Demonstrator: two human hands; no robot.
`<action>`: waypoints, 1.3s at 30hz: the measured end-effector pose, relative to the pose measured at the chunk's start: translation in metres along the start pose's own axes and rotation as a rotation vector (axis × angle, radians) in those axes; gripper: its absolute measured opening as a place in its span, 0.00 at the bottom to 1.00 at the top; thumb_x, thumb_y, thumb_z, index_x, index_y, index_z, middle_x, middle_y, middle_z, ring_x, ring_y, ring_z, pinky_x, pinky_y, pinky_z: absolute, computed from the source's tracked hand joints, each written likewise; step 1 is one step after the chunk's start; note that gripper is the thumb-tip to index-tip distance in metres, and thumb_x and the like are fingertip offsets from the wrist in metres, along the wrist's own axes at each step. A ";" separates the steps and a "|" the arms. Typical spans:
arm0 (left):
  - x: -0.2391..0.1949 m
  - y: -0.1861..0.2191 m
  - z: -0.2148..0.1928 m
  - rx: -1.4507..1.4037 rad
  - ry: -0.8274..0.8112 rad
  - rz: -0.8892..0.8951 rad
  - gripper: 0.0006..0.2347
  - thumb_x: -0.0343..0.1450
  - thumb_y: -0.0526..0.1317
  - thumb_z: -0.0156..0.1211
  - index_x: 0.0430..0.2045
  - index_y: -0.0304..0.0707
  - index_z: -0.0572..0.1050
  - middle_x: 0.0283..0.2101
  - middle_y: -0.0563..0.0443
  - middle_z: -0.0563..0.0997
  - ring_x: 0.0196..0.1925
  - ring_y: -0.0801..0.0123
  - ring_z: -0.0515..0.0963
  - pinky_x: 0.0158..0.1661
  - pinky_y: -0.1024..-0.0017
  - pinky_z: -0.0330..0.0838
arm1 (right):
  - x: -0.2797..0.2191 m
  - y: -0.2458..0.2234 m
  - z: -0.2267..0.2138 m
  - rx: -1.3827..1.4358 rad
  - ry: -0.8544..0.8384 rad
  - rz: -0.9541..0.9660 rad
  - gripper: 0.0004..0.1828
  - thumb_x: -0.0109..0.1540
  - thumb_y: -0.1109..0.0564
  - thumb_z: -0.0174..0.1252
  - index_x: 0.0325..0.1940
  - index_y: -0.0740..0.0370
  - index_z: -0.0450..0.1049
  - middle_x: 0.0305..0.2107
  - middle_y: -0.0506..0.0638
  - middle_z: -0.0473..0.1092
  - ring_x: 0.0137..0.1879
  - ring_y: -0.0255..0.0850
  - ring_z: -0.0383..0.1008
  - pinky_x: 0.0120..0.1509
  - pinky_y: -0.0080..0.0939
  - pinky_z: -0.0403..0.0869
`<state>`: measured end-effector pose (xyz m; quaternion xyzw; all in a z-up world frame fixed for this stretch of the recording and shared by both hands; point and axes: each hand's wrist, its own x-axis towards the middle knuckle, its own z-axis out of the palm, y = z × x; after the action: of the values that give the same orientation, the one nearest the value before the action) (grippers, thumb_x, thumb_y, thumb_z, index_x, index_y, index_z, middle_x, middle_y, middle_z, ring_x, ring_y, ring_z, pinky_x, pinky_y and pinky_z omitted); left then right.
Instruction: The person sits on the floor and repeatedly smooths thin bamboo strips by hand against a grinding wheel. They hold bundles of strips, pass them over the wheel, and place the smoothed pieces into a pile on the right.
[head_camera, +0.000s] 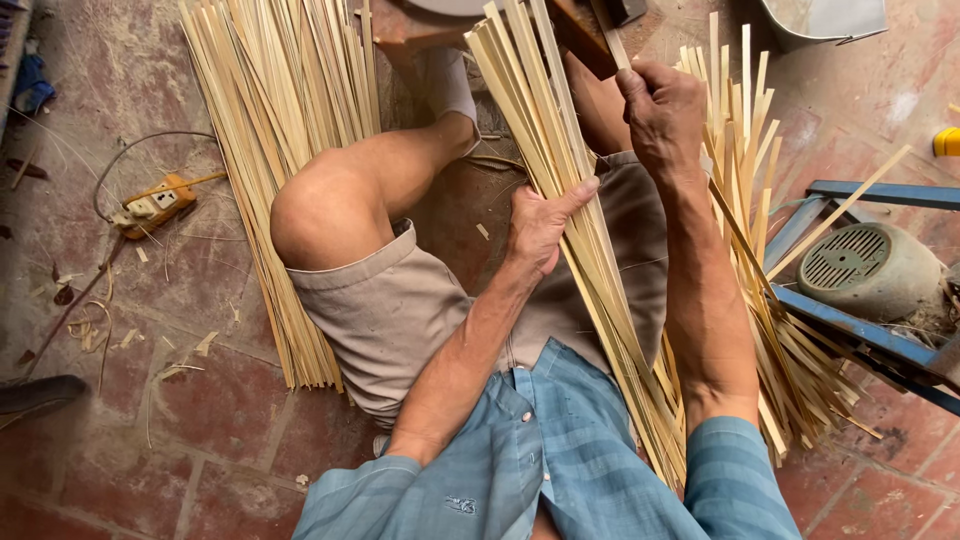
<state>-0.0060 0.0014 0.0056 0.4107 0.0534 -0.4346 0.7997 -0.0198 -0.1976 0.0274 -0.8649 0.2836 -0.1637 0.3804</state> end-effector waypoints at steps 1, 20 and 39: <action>-0.001 0.000 0.001 0.010 0.011 -0.005 0.09 0.68 0.32 0.71 0.37 0.24 0.81 0.32 0.42 0.85 0.28 0.68 0.84 0.29 0.69 0.83 | -0.008 0.000 -0.008 -0.012 -0.018 0.016 0.11 0.73 0.56 0.59 0.40 0.65 0.80 0.21 0.47 0.72 0.26 0.33 0.70 0.28 0.36 0.66; 0.005 0.001 -0.005 -0.084 0.008 0.018 0.09 0.67 0.33 0.74 0.36 0.29 0.80 0.32 0.45 0.85 0.33 0.69 0.85 0.36 0.75 0.82 | -0.153 -0.027 -0.048 0.284 -0.034 0.322 0.07 0.72 0.58 0.57 0.50 0.65 0.76 0.26 0.47 0.70 0.30 0.33 0.68 0.32 0.36 0.68; 0.007 0.005 -0.003 0.019 0.028 0.009 0.11 0.66 0.34 0.73 0.39 0.29 0.81 0.34 0.48 0.84 0.32 0.72 0.82 0.32 0.73 0.80 | 0.014 -0.001 0.001 0.007 -0.020 0.054 0.11 0.71 0.56 0.59 0.40 0.64 0.83 0.20 0.46 0.74 0.24 0.30 0.71 0.27 0.34 0.69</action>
<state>0.0025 0.0006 0.0035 0.4246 0.0589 -0.4258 0.7968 -0.0081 -0.2045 0.0282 -0.8572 0.3021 -0.1456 0.3907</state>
